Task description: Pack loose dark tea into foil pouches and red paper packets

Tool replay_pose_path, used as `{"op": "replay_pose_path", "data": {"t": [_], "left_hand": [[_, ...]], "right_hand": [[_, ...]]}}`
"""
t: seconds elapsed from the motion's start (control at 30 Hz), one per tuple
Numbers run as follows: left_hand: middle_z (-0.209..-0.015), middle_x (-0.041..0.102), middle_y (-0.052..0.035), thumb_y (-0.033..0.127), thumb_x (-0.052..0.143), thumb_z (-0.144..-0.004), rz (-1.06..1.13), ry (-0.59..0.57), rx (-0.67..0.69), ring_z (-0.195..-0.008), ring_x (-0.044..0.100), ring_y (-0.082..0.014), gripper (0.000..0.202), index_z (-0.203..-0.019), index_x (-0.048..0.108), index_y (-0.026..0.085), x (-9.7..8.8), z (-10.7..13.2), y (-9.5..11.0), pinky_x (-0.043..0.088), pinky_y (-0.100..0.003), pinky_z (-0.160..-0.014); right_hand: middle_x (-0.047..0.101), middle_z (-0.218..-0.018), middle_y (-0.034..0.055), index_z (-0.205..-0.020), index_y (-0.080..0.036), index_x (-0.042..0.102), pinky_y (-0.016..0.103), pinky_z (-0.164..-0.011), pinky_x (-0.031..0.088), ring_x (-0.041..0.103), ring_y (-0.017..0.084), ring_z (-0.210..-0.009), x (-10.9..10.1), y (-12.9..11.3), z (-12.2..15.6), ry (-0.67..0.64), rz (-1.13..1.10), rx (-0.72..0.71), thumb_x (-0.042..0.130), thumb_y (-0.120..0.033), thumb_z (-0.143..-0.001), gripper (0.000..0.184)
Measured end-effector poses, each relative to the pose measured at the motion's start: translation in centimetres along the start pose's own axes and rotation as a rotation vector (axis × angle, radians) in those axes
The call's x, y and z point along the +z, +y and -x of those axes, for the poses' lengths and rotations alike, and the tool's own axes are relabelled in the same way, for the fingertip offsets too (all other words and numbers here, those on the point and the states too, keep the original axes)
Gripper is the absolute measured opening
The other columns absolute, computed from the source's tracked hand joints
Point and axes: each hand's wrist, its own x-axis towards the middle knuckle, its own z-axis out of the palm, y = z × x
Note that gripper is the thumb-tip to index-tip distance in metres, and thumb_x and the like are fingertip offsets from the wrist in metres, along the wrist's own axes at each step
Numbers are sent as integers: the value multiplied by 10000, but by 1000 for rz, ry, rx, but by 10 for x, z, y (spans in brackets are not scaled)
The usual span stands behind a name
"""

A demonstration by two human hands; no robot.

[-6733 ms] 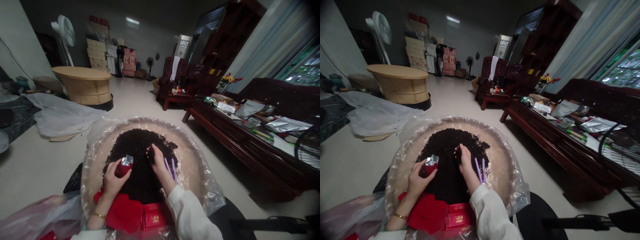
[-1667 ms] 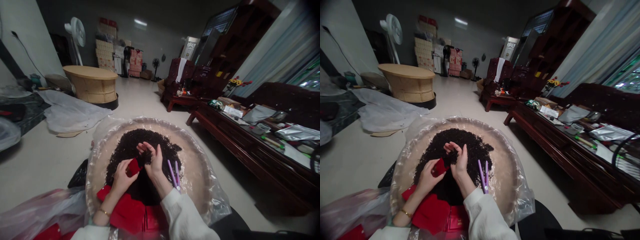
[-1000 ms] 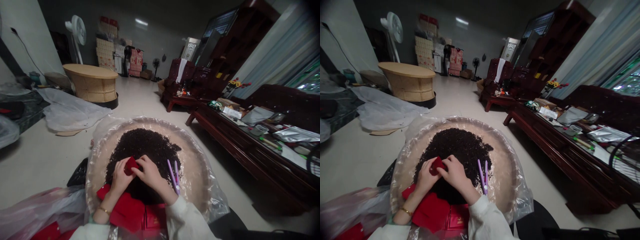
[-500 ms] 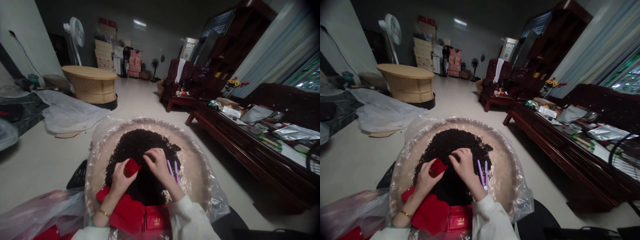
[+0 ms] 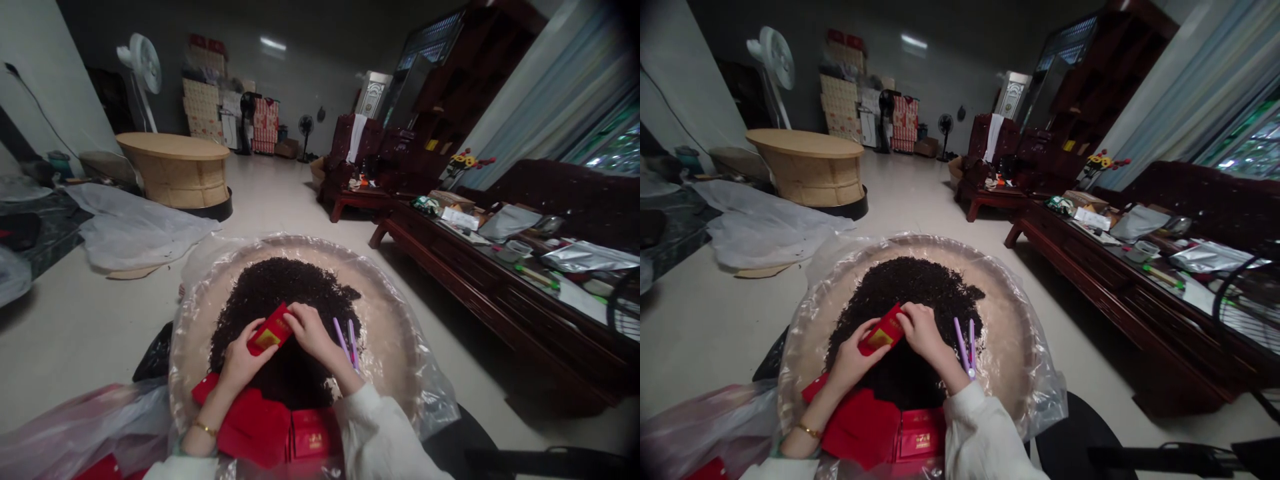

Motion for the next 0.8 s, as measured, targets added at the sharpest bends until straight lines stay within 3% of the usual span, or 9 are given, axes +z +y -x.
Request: {"op": "replay_pose_path", "data": {"t": [0.13,0.2,0.3,0.47,0.63,0.73,0.8], "left_hand": [[-938,752,-54,351,745,-589,178,-205,-116,-848,709,-245,498,-1044,643,177,3,2,9,559,-361,-797],[-963,750,-68,327,753,-569,258,-298,-140,-868,705,-253,512,-1039,642,156,3,2,14,557,-371,-807],[-983,746,-82,313,748,-575,300,-365,-172,-891,693,-258,493,-1020,643,129,2,3,18,548,-373,-818],[-921,756,-72,289,736,-580,345,-473,-247,-832,692,-246,424,-960,664,115,0,4,22,545,-355,-772],[-943,761,-66,278,743,-568,343,-494,-256,-855,695,-246,404,-937,674,128,-1,5,25,542,-364,-805],[-974,759,-64,305,746,-574,333,-452,-227,-899,694,-254,426,-960,670,142,0,4,23,540,-385,-840],[-994,755,-70,315,744,-580,323,-408,-207,-916,692,-259,458,-995,663,140,0,3,22,537,-398,-857]], "right_hand": [[556,-694,-39,-772,-199,532,225,-594,387,489,113,-618,-5,2,0,-94,-321,68,534,-242,-853,92],[554,-685,-43,-756,-196,532,214,-578,385,485,107,-607,-1,-1,0,-111,-367,74,541,-273,-845,118],[572,-672,-39,-755,-200,546,209,-563,374,500,109,-597,4,-8,1,-73,-301,41,517,-310,-870,162],[614,-684,-1,-806,-210,578,216,-579,361,554,126,-596,4,-7,1,111,23,-82,435,-341,-934,232],[604,-654,17,-825,-197,599,227,-559,356,553,138,-558,-8,10,-7,292,172,-54,386,-356,-957,296],[632,-764,59,-905,-180,617,266,-658,411,574,183,-706,-20,12,-10,416,242,-35,429,-349,-940,255],[641,-876,86,-951,-178,630,312,-776,432,563,209,-849,-26,8,-6,413,235,-118,487,-337,-920,216]]}}
